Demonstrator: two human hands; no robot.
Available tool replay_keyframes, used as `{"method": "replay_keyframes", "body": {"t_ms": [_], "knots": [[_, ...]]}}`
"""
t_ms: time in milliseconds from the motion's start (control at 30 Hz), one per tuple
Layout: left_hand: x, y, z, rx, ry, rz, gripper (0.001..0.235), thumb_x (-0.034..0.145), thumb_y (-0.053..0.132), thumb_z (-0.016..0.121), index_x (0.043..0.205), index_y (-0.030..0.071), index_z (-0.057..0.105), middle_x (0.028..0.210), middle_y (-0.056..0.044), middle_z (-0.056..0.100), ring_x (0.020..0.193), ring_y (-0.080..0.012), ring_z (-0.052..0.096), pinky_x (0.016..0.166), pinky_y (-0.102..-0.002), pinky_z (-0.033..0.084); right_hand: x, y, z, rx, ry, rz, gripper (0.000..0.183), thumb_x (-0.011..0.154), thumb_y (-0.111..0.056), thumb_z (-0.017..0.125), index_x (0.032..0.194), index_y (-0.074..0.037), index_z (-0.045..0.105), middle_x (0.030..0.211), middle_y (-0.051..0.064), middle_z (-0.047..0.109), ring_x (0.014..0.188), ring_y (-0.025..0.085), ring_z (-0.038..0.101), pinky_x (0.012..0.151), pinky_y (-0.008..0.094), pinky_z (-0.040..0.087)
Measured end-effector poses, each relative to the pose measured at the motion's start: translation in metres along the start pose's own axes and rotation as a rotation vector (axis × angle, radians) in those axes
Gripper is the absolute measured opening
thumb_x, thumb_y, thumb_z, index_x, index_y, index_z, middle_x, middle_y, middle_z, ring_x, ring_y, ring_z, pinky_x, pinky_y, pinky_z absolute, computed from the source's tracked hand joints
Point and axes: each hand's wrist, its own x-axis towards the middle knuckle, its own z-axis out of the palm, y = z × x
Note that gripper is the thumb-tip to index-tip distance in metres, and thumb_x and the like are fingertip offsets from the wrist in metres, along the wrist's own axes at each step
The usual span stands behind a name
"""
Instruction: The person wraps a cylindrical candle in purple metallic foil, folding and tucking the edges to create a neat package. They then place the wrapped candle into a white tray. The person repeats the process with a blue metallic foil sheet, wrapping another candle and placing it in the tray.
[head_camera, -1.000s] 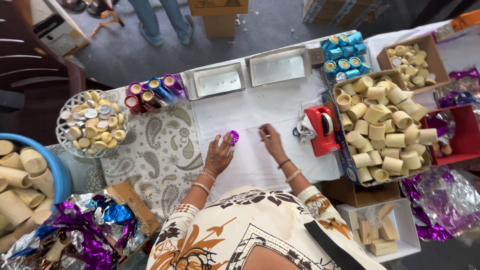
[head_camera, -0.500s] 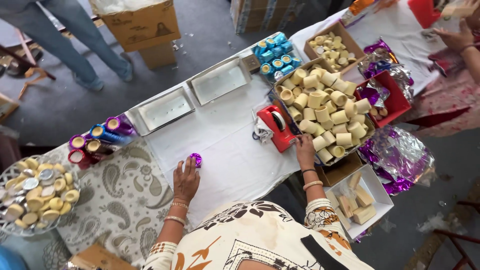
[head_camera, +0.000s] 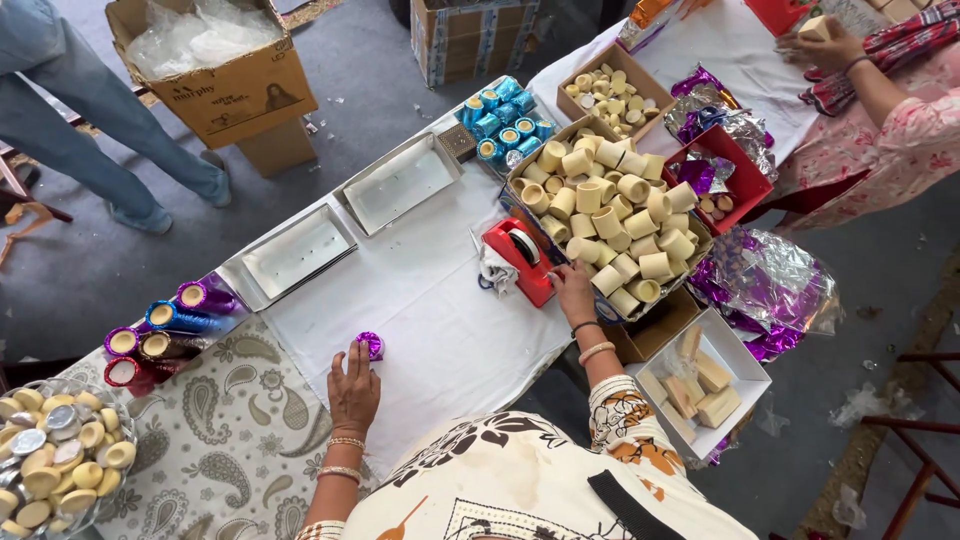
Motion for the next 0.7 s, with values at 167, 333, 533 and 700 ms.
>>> {"method": "replay_keyframes", "body": {"t_ms": [167,333,533,700], "knots": [[0.000,-0.001,0.000,-0.001,0.002,0.000,0.064,0.083,0.013,0.064,0.146,0.006,0.052,0.150,-0.008,0.050,0.127,-0.0328,0.048,0.094,-0.042,0.051,0.018,0.033,0.024,-0.051,-0.024,0.002,0.018,0.084,-0.021,0.080,0.094,-0.008,0.076,0.109,0.017,0.059,0.101,0.037,0.062,0.087,0.047,0.052],[0.000,-0.002,-0.005,0.004,-0.018,-0.002,0.063,0.083,0.012,0.063,0.145,0.006,0.053,0.149,-0.007,0.051,0.126,-0.0330,0.048,0.093,-0.042,0.052,0.019,0.053,0.031,0.054,-0.012,-0.019,0.016,0.083,-0.019,0.082,0.091,-0.006,0.078,0.102,0.018,0.061,0.094,0.034,0.064,0.082,0.044,0.053],[-0.001,-0.001,-0.002,0.004,-0.012,0.002,0.063,0.084,0.010,0.062,0.147,0.006,0.052,0.150,-0.008,0.051,0.127,-0.0332,0.049,0.095,-0.042,0.052,0.010,0.058,0.025,0.500,-0.166,0.240,0.013,0.096,-0.014,0.071,0.100,-0.002,0.072,0.077,0.004,0.068,0.064,0.011,0.062,0.058,0.027,0.049],[-0.001,0.000,-0.005,0.002,-0.018,0.000,0.066,0.083,0.010,0.062,0.148,0.006,0.051,0.151,-0.008,0.051,0.126,-0.0337,0.049,0.096,-0.042,0.052,0.003,0.083,0.034,0.627,-0.116,0.239,0.017,0.095,-0.005,0.067,0.109,-0.002,0.060,0.079,0.003,0.064,0.064,0.008,0.059,0.053,0.024,0.050]]}}
